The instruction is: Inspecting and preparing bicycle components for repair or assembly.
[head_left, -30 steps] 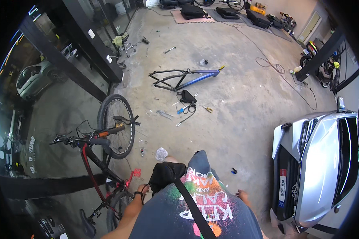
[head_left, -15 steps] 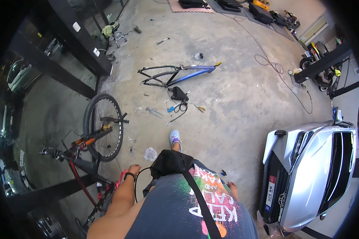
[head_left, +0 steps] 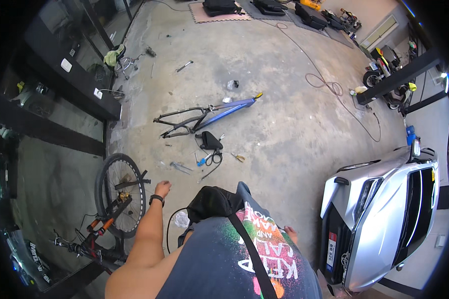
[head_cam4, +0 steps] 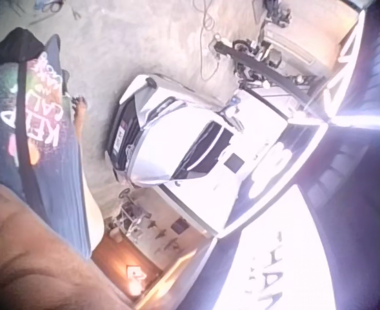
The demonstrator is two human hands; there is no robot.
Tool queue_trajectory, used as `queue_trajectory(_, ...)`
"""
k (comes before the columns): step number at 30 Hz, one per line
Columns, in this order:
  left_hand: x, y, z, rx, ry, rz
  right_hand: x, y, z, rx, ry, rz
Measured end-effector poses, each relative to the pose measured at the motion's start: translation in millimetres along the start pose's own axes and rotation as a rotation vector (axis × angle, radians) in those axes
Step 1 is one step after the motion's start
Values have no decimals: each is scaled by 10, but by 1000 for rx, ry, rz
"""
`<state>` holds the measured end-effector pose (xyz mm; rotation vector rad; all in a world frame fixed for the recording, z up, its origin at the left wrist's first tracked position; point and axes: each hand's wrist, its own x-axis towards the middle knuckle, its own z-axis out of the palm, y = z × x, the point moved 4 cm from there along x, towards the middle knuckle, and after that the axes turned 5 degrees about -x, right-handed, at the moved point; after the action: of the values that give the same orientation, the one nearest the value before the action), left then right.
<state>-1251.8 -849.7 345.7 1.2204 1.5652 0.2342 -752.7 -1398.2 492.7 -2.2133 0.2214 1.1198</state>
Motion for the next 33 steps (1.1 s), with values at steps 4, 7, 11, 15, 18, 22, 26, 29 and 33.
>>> queue_trajectory(4,419,648,37,23,31,95,1294,904,-120,-184,-73,-201)
queue_trajectory(7,359,877,168,-110,101,85,1403,201,-254,-157,-104,-76)
queue_trajectory(11,-45,448,333,-143,207,-127,1816,-706,-555,-131,-152,42)
queue_trajectory(15,-560,224,1054,-303,328,-398,2757,-1638,-1085,-198,-192,65)
queue_trajectory(18,-930,248,1849,-494,472,-520,3654,-2561,-1443,-260,-222,84)
queue_trajectory(22,-1186,320,2666,-466,492,-294,4754,-4084,-1374,-325,-268,-9)
queue_trajectory(26,-1177,910,3249,-511,485,-285,4971,-5427,-455,-516,-310,-221)
queue_trajectory(29,-896,844,3668,-492,433,-292,4713,-5676,704,-537,-489,-318)
queue_trajectory(33,294,729,4184,-254,273,-171,4704,-5240,2345,-443,-699,-311)
